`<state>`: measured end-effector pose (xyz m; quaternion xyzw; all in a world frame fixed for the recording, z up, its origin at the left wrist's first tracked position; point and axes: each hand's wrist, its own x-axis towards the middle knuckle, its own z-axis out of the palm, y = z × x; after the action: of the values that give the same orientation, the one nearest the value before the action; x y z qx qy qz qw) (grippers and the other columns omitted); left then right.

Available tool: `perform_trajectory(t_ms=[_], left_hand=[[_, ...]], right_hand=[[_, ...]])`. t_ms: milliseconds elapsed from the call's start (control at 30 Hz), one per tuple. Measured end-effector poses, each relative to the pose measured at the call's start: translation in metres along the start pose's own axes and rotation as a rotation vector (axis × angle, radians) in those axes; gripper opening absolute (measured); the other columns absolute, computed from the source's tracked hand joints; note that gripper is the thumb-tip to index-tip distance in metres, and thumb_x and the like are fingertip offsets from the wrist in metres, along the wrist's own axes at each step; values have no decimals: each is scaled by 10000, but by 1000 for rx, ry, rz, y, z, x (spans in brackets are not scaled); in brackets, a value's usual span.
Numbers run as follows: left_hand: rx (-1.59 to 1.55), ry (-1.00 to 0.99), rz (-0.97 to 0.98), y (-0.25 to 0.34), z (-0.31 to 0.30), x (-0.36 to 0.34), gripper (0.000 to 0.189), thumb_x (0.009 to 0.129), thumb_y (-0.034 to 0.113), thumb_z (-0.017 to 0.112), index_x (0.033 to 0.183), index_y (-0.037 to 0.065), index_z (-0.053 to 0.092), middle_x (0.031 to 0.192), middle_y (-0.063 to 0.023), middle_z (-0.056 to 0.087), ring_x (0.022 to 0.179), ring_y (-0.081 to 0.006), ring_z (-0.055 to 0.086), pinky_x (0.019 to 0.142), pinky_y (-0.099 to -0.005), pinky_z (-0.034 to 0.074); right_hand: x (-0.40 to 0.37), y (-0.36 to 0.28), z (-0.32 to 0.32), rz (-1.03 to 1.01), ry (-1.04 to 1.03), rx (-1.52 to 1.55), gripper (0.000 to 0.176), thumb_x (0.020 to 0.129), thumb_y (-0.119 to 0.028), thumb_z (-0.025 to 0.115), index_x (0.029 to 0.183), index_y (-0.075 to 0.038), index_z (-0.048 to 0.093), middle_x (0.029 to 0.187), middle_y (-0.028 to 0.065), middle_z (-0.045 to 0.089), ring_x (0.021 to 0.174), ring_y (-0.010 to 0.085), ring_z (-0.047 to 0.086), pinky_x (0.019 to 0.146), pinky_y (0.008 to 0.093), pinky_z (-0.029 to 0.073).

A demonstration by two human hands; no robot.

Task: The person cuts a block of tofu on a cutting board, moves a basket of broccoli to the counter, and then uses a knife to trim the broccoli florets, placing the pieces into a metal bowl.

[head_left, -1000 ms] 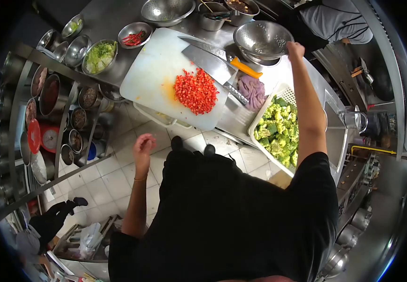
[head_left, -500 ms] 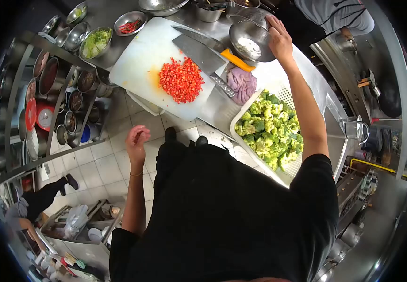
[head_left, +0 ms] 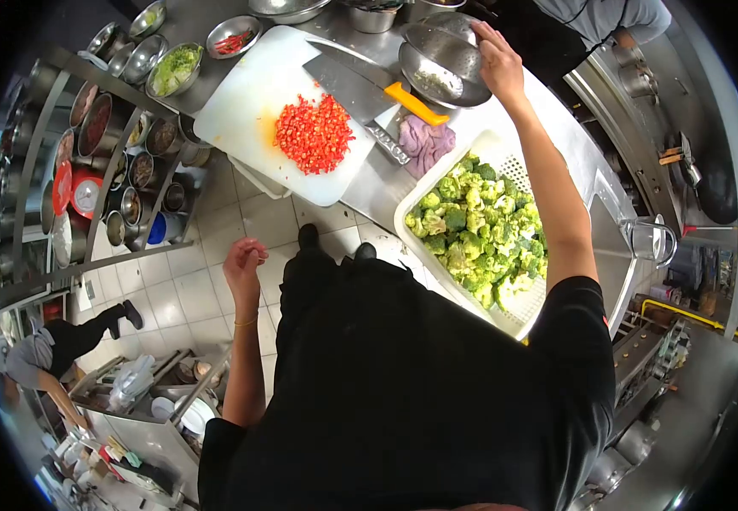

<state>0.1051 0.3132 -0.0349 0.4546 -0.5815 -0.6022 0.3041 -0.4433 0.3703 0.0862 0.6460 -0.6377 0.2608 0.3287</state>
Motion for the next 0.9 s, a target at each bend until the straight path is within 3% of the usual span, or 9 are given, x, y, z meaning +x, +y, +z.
perform_trajectory(t_ms=[100,167,267,367,467,533,600,733,900], left_hand=[[-10,29,30,12,1,-3,170,851,-3,490,1002,5,569,845,-62,625,722,-131,597,660,-250,472],[-22,54,36,11,-5,-5,175,853,-4,487,1007,5,569,847,-64,626,724,-133,597,662,-250,473],[-44,55,5,3,-18,-3,183,854,-7,484,1016,5,569,849,-65,626,728,-135,595,666,-250,474],[-87,23,7,-6,-32,17,190,854,-11,486,1025,4,568,855,-66,625,735,-133,590,673,-251,475],[-84,-43,31,-5,-43,48,192,856,-14,490,1032,1,565,865,-68,622,744,-132,583,682,-254,478],[-54,-83,34,1,-52,72,191,858,-16,492,1034,0,564,868,-68,620,747,-132,581,686,-255,480],[-41,-157,71,8,-62,93,185,864,-16,490,1034,-4,562,877,-70,615,752,-134,579,691,-257,483],[-11,-249,43,18,-83,130,157,886,20,506,1031,-9,559,888,-71,612,770,-130,579,702,-255,483],[2,-491,68,37,-80,174,154,891,34,519,1031,-18,556,895,-72,609,786,-126,576,718,-254,484]], right_hand=[[-22,29,12,496,300,145,253,681,62,478,878,17,629,1065,91,659,801,180,652,706,257,495],[-38,39,8,1047,336,264,287,635,26,514,898,40,627,772,107,645,543,133,557,540,253,453],[-111,89,63,1335,415,267,344,662,5,514,996,55,582,795,131,615,628,174,568,602,268,457],[-102,51,70,1388,314,266,459,694,-36,552,1140,56,496,1037,190,566,984,242,538,875,319,414],[-101,35,92,1500,195,294,518,691,-70,607,1178,51,482,1109,208,558,1062,269,525,926,328,395],[-92,16,96,1493,160,175,525,725,-107,625,1206,39,473,1170,246,536,1116,326,512,947,355,393],[-75,-19,87,836,179,-418,446,767,-66,576,1201,-12,490,1178,229,543,1116,364,514,937,367,412],[-61,-133,79,543,-434,57,554,691,64,568,1206,-120,480,1167,117,526,1061,332,520,905,375,441],[-51,-161,97,645,-760,-237,718,665,19,659,1302,-171,387,1072,136,507,989,328,538,854,404,463]])
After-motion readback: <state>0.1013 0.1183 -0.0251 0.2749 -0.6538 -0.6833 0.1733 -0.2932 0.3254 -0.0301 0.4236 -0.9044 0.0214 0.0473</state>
